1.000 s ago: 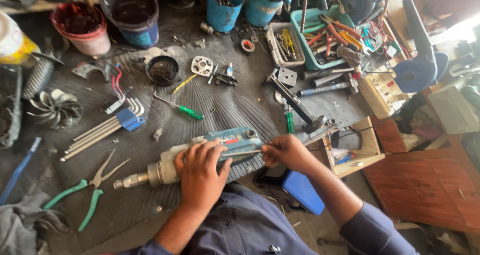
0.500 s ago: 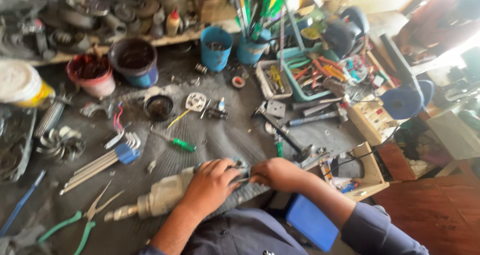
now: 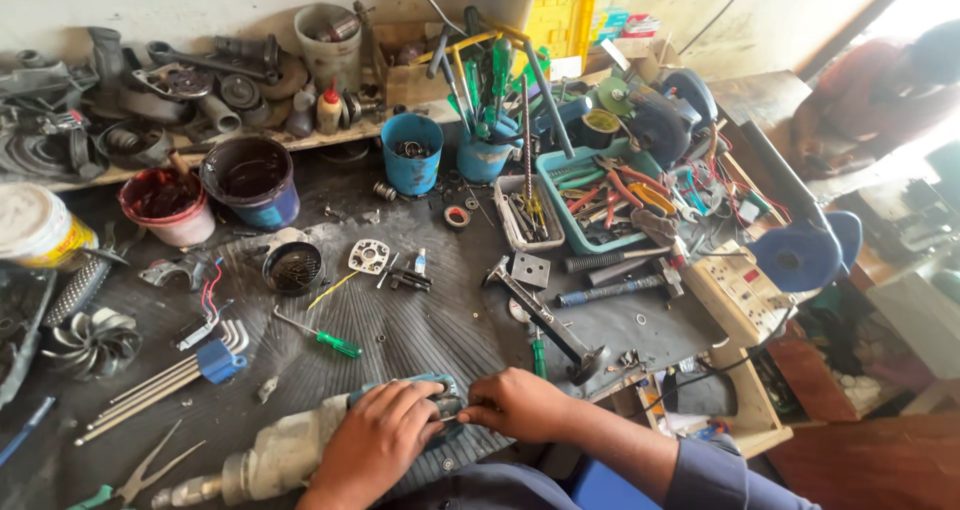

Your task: The person works on a power drill at a cluttered workbench, holding the drill body while unscrewing its rear housing with a screwdriver, prying the casing apart by hand, and using hex keys and pliers to loosen and remove internal fasteners and components from the tool.

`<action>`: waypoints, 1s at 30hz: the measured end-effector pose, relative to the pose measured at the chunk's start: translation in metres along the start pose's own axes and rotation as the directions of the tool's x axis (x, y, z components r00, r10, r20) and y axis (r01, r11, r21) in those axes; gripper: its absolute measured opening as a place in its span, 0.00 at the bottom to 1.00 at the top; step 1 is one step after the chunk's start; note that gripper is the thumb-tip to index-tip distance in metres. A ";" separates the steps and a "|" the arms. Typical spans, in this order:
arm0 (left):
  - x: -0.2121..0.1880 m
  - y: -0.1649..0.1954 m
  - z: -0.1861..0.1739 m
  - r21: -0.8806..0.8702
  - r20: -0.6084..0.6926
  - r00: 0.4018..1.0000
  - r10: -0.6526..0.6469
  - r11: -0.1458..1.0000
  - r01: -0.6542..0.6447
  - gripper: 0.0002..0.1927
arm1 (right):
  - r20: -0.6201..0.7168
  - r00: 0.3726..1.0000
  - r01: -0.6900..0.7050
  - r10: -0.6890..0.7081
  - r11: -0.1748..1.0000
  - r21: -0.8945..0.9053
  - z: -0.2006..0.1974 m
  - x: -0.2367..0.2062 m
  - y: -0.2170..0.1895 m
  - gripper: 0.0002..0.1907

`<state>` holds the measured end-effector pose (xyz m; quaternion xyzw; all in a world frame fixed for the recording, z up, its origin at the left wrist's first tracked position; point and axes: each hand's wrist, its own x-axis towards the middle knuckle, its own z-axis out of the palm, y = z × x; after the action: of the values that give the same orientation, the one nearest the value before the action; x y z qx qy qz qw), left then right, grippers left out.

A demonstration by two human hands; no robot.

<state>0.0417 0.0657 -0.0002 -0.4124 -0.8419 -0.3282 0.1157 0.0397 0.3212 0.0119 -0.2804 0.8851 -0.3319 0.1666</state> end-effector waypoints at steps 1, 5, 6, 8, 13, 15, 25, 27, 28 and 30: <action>-0.001 0.000 0.002 0.016 -0.005 1.000 0.004 1.000 -0.004 0.12 | 0.030 0.999 -0.013 0.013 1.000 0.000 0.000 -0.001 0.003 0.18; -0.005 0.004 0.009 0.079 0.020 0.998 -0.057 0.995 0.055 0.12 | 0.103 0.994 0.034 -0.033 0.999 -0.001 -0.004 0.000 0.006 0.17; -0.005 0.005 0.010 0.071 0.025 0.996 -0.086 0.994 0.084 0.12 | 0.104 0.992 0.069 -0.068 0.998 -0.006 -0.005 0.001 0.006 0.17; -0.004 0.009 0.015 0.085 -0.001 0.995 -0.098 0.992 0.098 0.16 | 0.075 0.985 0.158 -0.154 0.986 -0.058 -0.008 0.003 0.006 0.15; -0.003 0.015 0.025 0.138 -0.059 0.989 -0.135 0.980 0.142 0.15 | 0.106 0.986 0.144 -0.125 0.971 -0.189 -0.007 0.005 0.008 0.16; -0.006 0.018 0.026 0.143 -0.037 0.985 -0.171 0.974 0.174 0.14 | 0.073 0.996 0.058 -0.047 0.986 -0.159 -0.001 0.002 0.009 0.15; -0.008 0.020 0.020 0.113 -0.131 0.977 -0.167 0.977 0.182 0.15 | -0.206 0.947 0.183 -0.245 0.942 -0.282 0.023 -0.008 0.009 0.14; -0.008 0.021 0.020 0.101 -0.120 0.970 -0.213 0.969 0.225 0.16 | -0.151 0.988 -0.036 0.037 0.999 0.009 0.026 -0.011 0.014 0.21; -0.007 0.022 0.020 0.100 -0.115 0.967 -0.229 0.965 0.241 0.17 | -0.045 0.983 -0.149 0.177 0.917 0.369 0.027 -0.012 0.017 0.20; -0.007 0.022 0.021 0.107 -0.131 0.967 -0.220 0.966 0.235 0.16 | 0.285 0.913 -0.381 0.291 0.368 0.848 0.027 -0.013 0.022 0.24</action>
<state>0.0643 0.0848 -0.0088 -0.2849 -0.8939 -0.3111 0.1519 0.0546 0.3299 -0.0214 0.0215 0.6070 -0.6919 0.3903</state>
